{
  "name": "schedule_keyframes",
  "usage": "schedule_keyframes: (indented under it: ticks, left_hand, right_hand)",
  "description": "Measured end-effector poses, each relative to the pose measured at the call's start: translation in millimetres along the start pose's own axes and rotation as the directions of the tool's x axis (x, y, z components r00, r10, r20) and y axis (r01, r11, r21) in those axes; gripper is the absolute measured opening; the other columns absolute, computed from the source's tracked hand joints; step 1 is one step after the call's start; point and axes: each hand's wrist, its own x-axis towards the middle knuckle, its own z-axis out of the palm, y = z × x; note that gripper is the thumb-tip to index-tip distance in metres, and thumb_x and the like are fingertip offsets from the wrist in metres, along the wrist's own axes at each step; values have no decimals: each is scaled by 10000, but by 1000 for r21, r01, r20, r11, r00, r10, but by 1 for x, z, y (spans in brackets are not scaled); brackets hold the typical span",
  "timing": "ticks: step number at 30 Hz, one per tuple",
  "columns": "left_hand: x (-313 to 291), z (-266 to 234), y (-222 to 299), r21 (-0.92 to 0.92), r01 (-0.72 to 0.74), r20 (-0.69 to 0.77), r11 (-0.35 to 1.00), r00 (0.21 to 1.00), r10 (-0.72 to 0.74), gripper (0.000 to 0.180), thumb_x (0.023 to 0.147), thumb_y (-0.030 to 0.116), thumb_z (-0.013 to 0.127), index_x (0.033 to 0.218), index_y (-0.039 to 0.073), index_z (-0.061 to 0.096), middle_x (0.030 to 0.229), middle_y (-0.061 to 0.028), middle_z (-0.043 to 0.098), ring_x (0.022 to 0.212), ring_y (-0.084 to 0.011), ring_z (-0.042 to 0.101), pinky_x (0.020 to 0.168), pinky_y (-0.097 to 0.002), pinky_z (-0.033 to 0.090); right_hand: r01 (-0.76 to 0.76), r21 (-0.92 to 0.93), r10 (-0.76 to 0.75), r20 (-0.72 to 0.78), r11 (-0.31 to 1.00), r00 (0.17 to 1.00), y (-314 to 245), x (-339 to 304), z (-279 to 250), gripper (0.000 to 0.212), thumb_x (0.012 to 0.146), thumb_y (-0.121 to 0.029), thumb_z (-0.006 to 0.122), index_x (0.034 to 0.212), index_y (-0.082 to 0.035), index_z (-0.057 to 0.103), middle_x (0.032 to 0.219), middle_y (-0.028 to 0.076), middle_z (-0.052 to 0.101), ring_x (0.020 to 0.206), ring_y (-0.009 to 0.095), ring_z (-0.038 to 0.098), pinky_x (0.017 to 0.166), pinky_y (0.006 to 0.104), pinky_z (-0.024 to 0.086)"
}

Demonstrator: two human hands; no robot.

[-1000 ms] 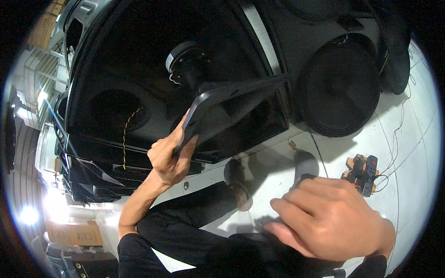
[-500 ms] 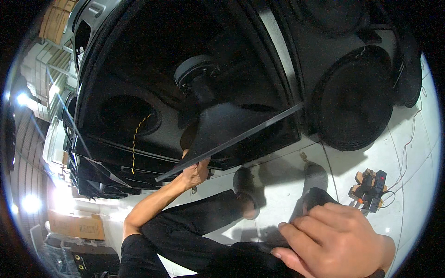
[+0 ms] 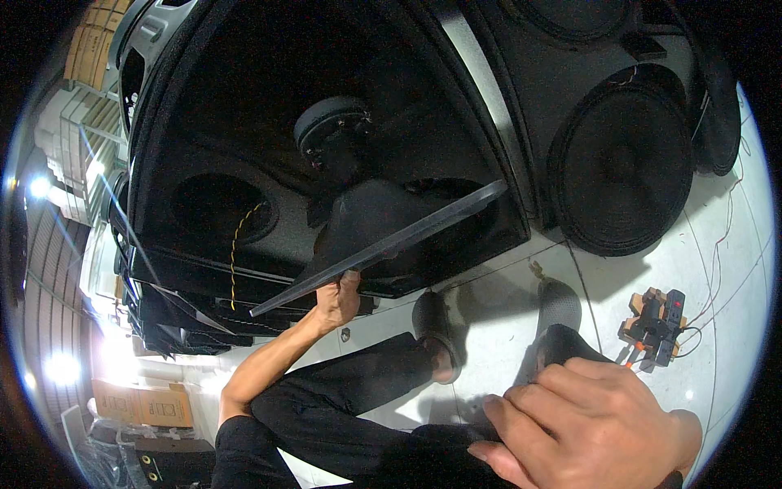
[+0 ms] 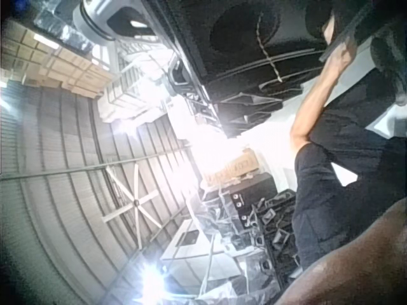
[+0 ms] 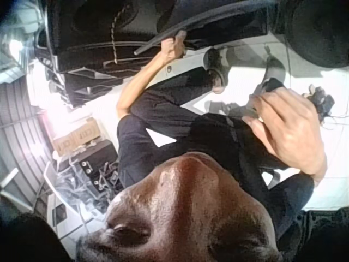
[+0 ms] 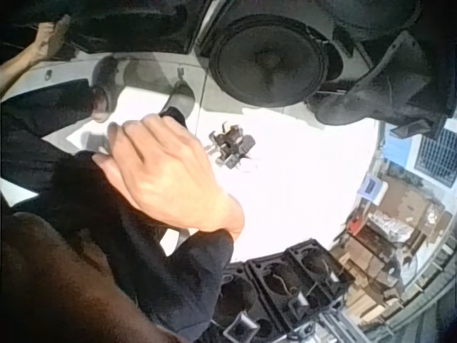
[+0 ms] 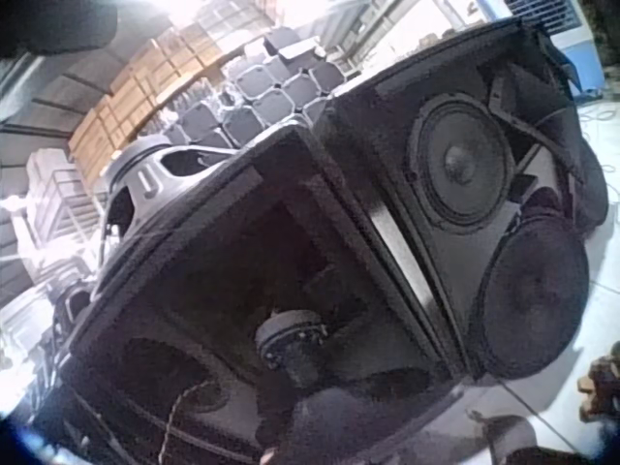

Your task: The person removes a speaker from a car door panel, connects wires to the speaker terminals, and solders the connections using a soldering iron and solder. The person then places the speaker back into the door cavity.

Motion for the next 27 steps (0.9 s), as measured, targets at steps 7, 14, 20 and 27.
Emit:
schedule_keyframes:
  ticks: [7,14,20,27]
  left_hand:
    - [0,-18,-10,-201,-62,156,978,983,94,261,986,-9,543,1228,24,634,1027,-16,670,882,-109,635,740,-220,505]
    - [11,7,23,117,-220,88,968,974,211,214,966,-14,583,1172,4,639,1015,-23,651,862,-130,612,735,-235,498]
    - [9,9,16,-12,-115,22,993,993,116,186,1055,188,473,1023,50,593,855,30,502,693,-81,372,613,-262,319]
    - [5,3,18,2,-92,48,996,995,92,226,1062,233,489,949,62,584,790,36,445,663,-89,352,590,-285,300]
  right_hand:
    - [13,18,-13,4,1000,1000,0,3,-1,290,820,-275,804,856,9,754,709,128,703,589,196,677,505,272,502]
    - [0,-7,0,25,1000,1000,0,3,-1,301,812,-283,816,860,9,760,709,126,706,591,196,678,498,268,494]
    - [-3,-10,3,7,1000,1000,-1,3,2,303,818,-286,813,867,9,765,711,123,710,589,191,676,501,264,490]
    - [-3,11,3,22,1000,1000,0,4,-2,299,811,-281,817,864,9,763,705,120,704,586,190,670,499,266,484]
